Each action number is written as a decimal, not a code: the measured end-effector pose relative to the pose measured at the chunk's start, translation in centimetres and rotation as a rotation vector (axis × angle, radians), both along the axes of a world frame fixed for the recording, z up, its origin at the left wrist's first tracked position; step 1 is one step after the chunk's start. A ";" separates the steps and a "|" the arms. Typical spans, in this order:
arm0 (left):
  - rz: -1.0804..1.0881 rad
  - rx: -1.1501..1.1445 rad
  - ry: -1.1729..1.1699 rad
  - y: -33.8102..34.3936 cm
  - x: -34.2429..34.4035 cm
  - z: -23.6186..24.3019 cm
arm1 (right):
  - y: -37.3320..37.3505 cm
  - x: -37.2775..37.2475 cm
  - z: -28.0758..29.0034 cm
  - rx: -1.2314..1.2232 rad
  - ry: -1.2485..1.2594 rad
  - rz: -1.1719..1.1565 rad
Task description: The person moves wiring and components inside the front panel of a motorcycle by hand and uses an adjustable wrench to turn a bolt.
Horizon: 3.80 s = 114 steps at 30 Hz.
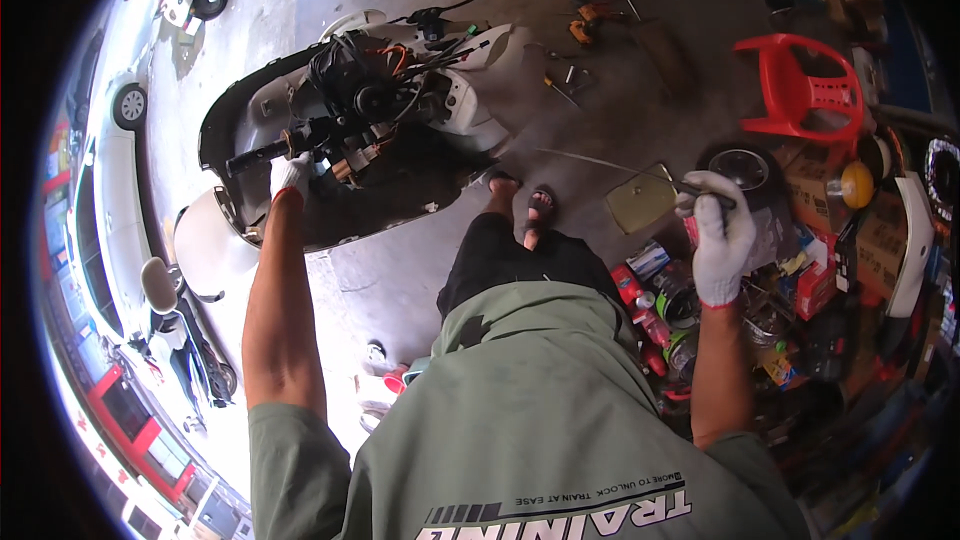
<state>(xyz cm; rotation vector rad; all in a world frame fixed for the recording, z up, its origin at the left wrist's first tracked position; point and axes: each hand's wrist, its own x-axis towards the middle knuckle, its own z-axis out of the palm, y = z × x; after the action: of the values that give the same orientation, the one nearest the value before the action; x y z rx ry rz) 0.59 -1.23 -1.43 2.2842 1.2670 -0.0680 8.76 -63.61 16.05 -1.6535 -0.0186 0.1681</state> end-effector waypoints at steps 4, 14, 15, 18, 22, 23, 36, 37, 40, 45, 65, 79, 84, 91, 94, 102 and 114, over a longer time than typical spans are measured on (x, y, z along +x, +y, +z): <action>0.468 -0.781 -0.339 -3.8 -0.8 2.4 | 1.4 -1.2 0.9 -0.057 0.014 0.082; 0.146 -0.012 0.057 -7.5 -1.3 6.3 | 4.9 0.9 0.9 -0.201 -0.388 0.236; 0.085 0.033 0.110 -8.9 -1.0 7.9 | 5.2 1.2 0.9 -0.221 -0.467 0.244; -0.063 0.184 0.130 -8.9 -2.8 9.9 | 6.8 1.2 1.1 -0.140 -0.338 0.317; -0.001 0.276 0.222 -11.4 -2.9 11.4 | 8.0 1.3 -0.6 -0.086 -0.361 0.380; 0.005 0.276 0.224 -11.3 -3.4 11.5 | 8.5 1.1 -0.8 -0.099 -0.374 0.396; -0.573 0.097 0.115 -8.7 -7.4 10.1 | 15.2 0.0 0.6 0.085 -0.348 0.482; -0.610 0.035 0.070 -9.3 -6.8 10.9 | 15.6 -0.2 0.5 0.051 -0.305 0.486; -0.809 0.084 -0.023 -9.2 -6.8 11.2 | 17.2 -1.1 -0.3 -0.096 -0.213 0.524; -1.072 -0.090 -0.060 -8.6 -7.0 12.0 | 22.7 -5.1 -5.5 -0.248 -0.174 0.695; -1.113 0.279 0.135 -8.1 -6.5 9.9 | 22.3 -7.3 -3.7 -0.476 -0.236 0.162; -0.954 0.321 0.242 -5.0 -9.1 5.7 | 20.1 -6.1 0.2 -0.444 -0.203 0.191; -0.960 0.323 0.210 -3.8 -9.9 4.7 | 19.5 -6.3 0.5 -0.433 -0.162 0.196; -0.960 0.323 0.183 -2.5 -10.2 3.6 | 19.7 -6.2 0.7 -0.460 -0.170 0.199; -0.968 0.326 0.172 -2.0 -10.4 3.3 | 20.6 -5.9 0.8 -0.464 -0.173 0.225; -0.920 0.260 0.147 -1.9 -10.3 3.9 | 24.1 -6.2 0.8 -0.440 -0.203 0.242; -0.851 0.043 0.209 -5.9 -7.7 7.1 | 27.5 -9.1 0.6 -0.470 -0.193 0.106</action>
<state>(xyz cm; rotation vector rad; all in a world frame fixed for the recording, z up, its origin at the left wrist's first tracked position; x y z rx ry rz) -7.14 -7.08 5.67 2.7397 0.2938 -0.5884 -0.32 -36.10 16.62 -2.1353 -0.2280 0.0966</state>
